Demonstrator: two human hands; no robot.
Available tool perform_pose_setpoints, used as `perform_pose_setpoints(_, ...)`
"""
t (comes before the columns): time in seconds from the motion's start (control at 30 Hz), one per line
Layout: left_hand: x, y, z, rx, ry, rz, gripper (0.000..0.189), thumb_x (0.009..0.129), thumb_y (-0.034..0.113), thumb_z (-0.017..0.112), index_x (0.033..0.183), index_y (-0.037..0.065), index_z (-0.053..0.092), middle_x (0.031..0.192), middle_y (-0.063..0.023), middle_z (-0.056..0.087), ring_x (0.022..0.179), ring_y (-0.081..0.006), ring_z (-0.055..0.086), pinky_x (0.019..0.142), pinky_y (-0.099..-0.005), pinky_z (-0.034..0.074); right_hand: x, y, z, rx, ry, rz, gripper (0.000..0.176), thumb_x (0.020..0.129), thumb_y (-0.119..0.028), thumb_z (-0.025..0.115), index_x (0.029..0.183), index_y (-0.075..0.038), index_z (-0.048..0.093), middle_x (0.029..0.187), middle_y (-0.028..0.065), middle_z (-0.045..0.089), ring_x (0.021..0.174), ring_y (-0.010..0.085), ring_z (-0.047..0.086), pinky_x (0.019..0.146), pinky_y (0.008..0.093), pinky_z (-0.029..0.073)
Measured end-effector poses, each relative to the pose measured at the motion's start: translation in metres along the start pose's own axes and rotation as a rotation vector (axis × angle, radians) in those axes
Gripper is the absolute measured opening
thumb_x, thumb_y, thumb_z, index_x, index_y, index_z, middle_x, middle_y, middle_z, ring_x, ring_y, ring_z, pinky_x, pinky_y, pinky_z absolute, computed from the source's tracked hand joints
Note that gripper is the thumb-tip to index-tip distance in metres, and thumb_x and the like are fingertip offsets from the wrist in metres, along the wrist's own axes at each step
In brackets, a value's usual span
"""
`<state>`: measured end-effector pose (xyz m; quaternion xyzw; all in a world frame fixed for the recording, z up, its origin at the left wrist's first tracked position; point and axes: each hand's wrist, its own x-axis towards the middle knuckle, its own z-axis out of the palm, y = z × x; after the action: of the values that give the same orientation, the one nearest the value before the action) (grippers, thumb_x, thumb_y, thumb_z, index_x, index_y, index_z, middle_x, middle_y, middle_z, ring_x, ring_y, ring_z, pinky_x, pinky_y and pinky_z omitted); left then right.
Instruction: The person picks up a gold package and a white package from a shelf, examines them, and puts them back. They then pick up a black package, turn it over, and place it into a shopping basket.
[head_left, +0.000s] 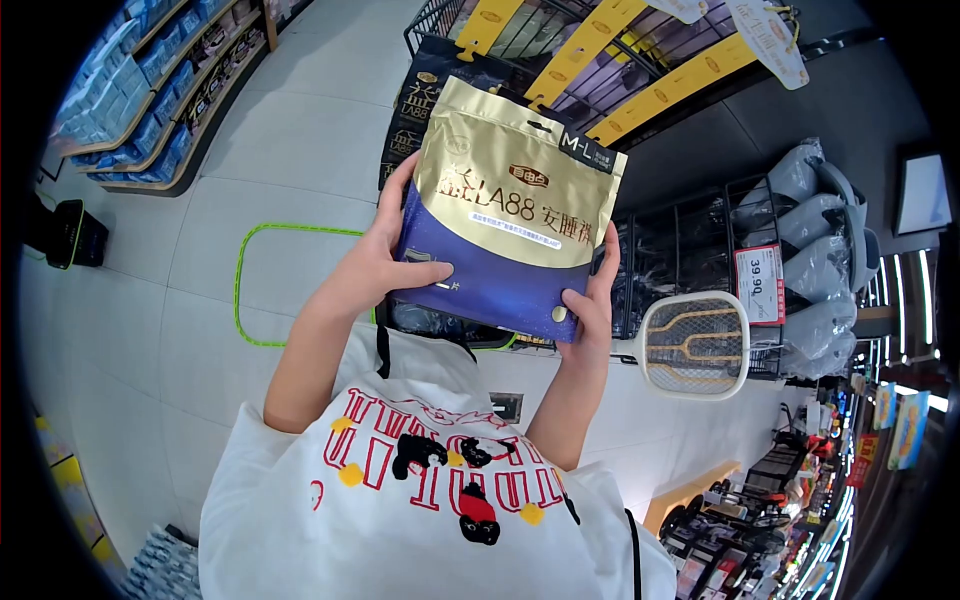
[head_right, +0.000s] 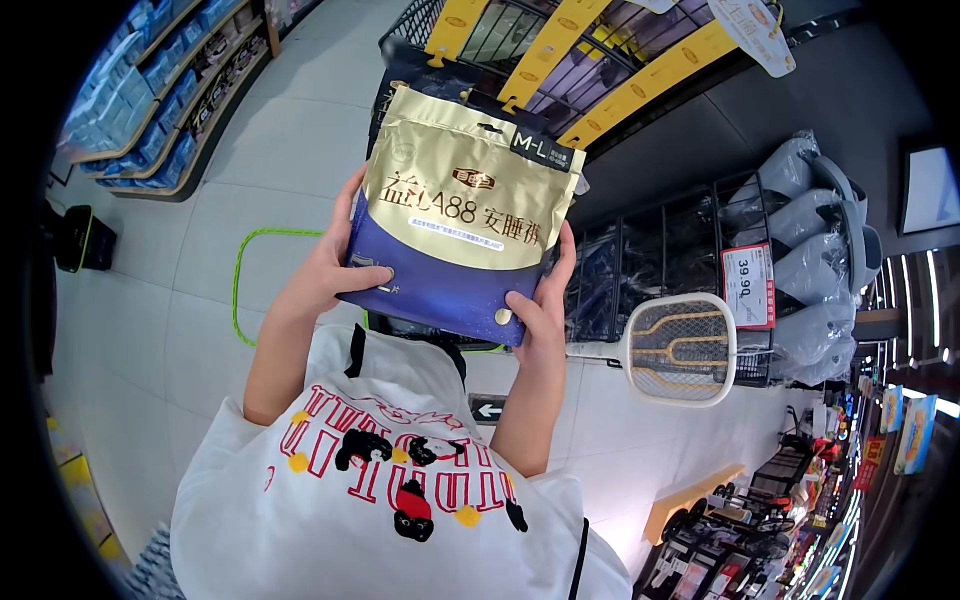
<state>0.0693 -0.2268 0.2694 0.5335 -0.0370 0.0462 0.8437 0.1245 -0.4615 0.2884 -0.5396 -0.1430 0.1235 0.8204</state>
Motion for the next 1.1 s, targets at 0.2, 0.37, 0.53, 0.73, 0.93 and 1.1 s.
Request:
perform_pose_setpoints(0.2, 0.002, -0.001, 0.003, -0.017, 0.029, -0.014, 0.107, 0.066, -0.002, 0.067, 0.151, 0.015, 0.005, 0.138, -0.0133, 0.041, 0.121, -0.0210, 0.046, 0.103, -0.0315, 0.035, -0.006, -0.003, -0.002, -0.047, -0.023, -0.032, 0.104, 0.061, -0.005, 0.057, 0.151, -0.012, 0.005, 0.149, 0.0179, 0.023, 0.134, 0.0283, 0.033, 0.107, 0.0362, 0.032)
perform_pose_setpoints(0.37, 0.001, 0.000, 0.000, -0.048, 0.041, -0.068, 0.106, 0.066, -0.002, 0.066, 0.151, 0.015, 0.006, 0.134, -0.0142, 0.046, 0.113, -0.0199, 0.053, 0.098, -0.0306, 0.040, -0.012, -0.004, 0.007, 0.025, -0.042, -0.020, 0.101, 0.065, -0.002, 0.056, 0.152, -0.011, 0.005, 0.149, 0.0164, 0.025, 0.135, 0.0268, 0.033, 0.107, 0.0350, 0.031)
perform_pose_setpoints(0.53, 0.001, -0.001, -0.006, -0.066, 0.022, -0.042, 0.098, 0.068, -0.009, 0.067, 0.149, 0.013, 0.017, 0.142, -0.0126, 0.034, 0.121, -0.0206, 0.044, 0.103, -0.0308, 0.036, -0.007, 0.001, 0.007, 0.018, -0.036, -0.047, 0.100, 0.067, -0.001, 0.056, 0.152, -0.012, 0.005, 0.149, 0.0165, 0.025, 0.134, 0.0276, 0.035, 0.107, 0.0362, 0.032)
perform_pose_setpoints(0.73, -0.002, 0.003, -0.003, -0.007, 0.059, -0.118, 0.070, 0.075, 0.007, 0.055, 0.143, 0.006, 0.037, 0.136, -0.0121, 0.044, 0.117, -0.0173, 0.048, 0.101, -0.0277, 0.037, -0.004, 0.008, 0.017, 0.061, 0.115, 0.024, 0.077, 0.077, -0.001, 0.053, 0.148, -0.008, 0.024, 0.134, 0.0117, 0.047, 0.116, 0.0177, 0.052, 0.096, 0.0279, 0.042)
perform_pose_setpoints(0.93, -0.003, -0.019, -0.028, -0.479, 0.029, -0.243, 0.056, 0.083, 0.008, 0.044, 0.139, 0.004, 0.042, 0.131, -0.0109, 0.051, 0.112, -0.0164, 0.054, 0.097, -0.0318, 0.043, 0.000, 0.018, 0.005, 0.305, 0.037, 0.168, 0.051, 0.086, -0.012, 0.040, 0.135, 0.002, 0.042, 0.129, 0.0149, 0.050, 0.113, 0.0204, 0.056, 0.093, 0.0345, 0.050)
perform_pose_setpoints(1.1, -0.003, -0.024, -0.025, -0.485, 0.048, -0.307, 0.053, 0.086, 0.009, 0.048, 0.139, 0.005, 0.043, 0.130, -0.0106, 0.052, 0.114, -0.0175, 0.054, 0.095, -0.0338, 0.046, 0.002, 0.028, -0.005, 0.302, -0.039, 0.113, 0.054, 0.086, -0.009, 0.039, 0.139, -0.002, 0.033, 0.129, 0.0147, 0.049, 0.111, 0.0232, 0.058, 0.091, 0.0382, 0.053)
